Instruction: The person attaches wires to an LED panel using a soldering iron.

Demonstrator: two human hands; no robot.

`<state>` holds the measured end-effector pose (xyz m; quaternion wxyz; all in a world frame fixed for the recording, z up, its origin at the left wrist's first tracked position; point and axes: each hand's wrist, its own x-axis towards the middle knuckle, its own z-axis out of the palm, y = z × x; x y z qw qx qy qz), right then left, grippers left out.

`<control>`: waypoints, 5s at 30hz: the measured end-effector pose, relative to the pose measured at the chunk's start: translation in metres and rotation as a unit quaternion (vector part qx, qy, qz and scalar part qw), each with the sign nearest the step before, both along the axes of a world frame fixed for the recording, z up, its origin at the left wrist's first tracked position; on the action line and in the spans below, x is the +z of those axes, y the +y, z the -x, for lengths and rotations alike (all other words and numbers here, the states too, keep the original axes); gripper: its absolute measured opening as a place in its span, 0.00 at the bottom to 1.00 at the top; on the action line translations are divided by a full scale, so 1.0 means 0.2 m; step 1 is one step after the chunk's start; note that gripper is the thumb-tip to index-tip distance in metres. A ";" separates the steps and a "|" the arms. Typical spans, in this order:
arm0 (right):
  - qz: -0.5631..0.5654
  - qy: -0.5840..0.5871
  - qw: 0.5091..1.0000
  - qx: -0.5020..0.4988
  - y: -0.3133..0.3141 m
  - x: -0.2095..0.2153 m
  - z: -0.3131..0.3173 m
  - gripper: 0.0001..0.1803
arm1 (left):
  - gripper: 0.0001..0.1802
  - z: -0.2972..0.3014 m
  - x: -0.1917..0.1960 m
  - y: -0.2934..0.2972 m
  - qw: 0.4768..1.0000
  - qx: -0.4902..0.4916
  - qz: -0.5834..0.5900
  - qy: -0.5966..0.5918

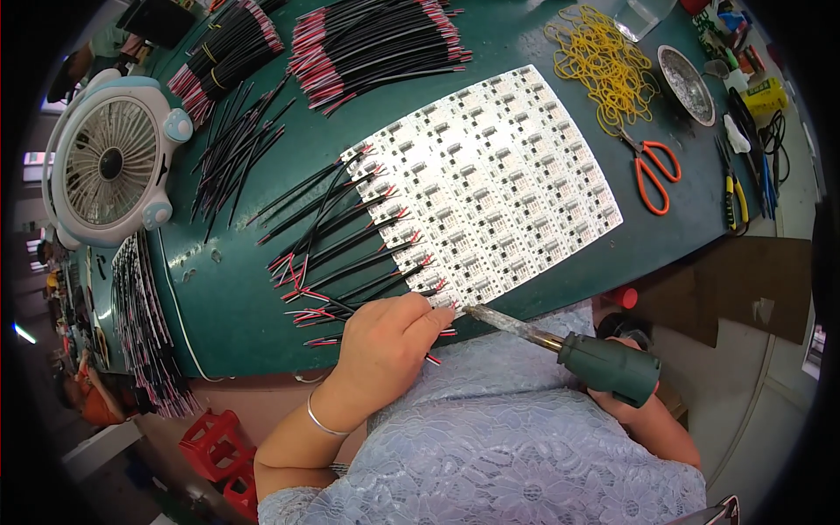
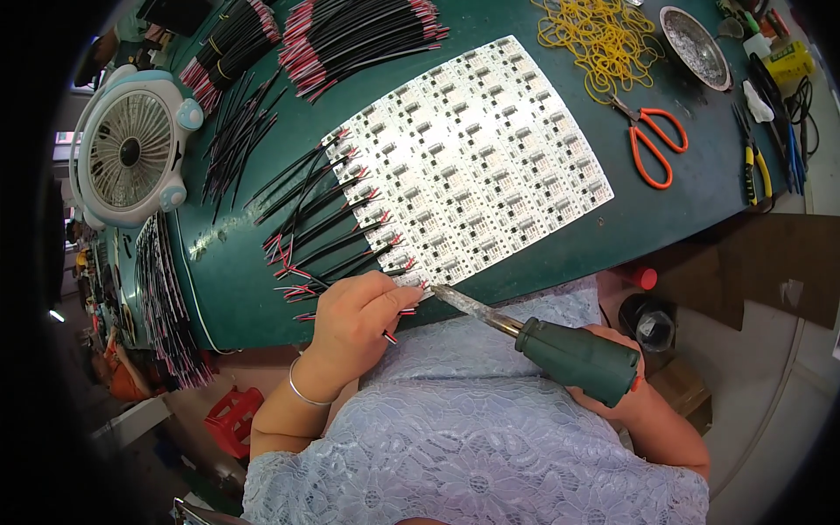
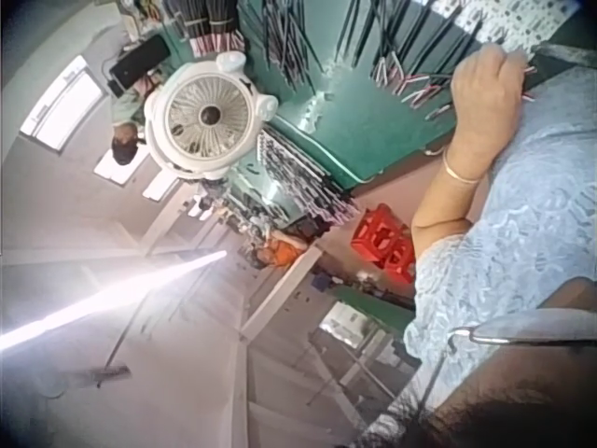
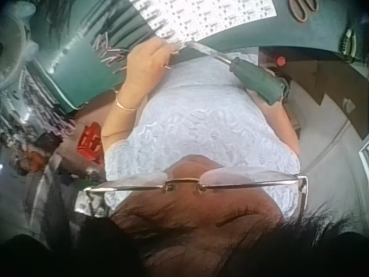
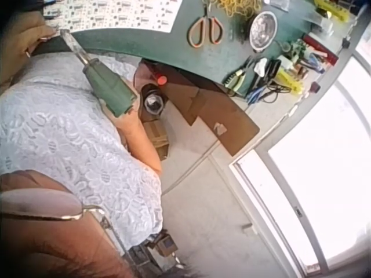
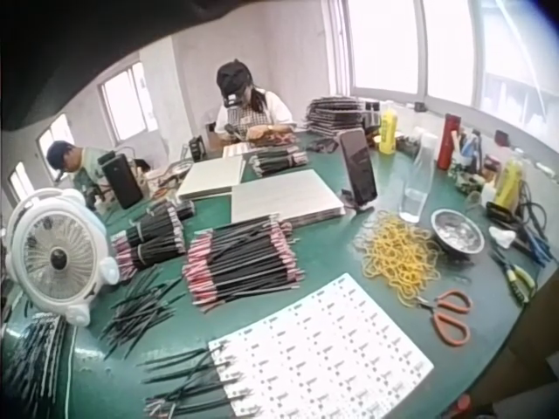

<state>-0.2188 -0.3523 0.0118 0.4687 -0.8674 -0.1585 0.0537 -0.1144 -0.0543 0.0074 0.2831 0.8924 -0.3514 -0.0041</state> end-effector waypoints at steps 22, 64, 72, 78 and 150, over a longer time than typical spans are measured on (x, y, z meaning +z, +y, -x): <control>-0.604 0.147 0.762 -0.181 0.18 -0.11 -0.73 0.24 | 0.09 -0.13 0.26 0.17 0.962 0.078 0.260 0.038; -0.438 -0.004 0.833 -0.337 0.28 -0.16 -0.71 0.26 | 0.23 -1.40 0.13 -0.10 0.973 0.136 0.023 -0.184; -0.444 0.007 0.834 -0.327 0.30 -0.17 -0.73 0.27 | 0.42 -0.98 0.07 0.86 0.925 0.313 -0.208 -0.058; -0.467 -0.021 0.825 -0.318 0.29 -0.17 -0.74 0.26 | 0.21 -1.21 0.10 0.72 0.938 0.278 -0.057 -0.201; -0.009 -0.290 0.955 -0.064 0.34 0.10 -0.88 0.21 | 0.57 -0.45 0.34 -0.35 0.681 0.023 0.418 0.600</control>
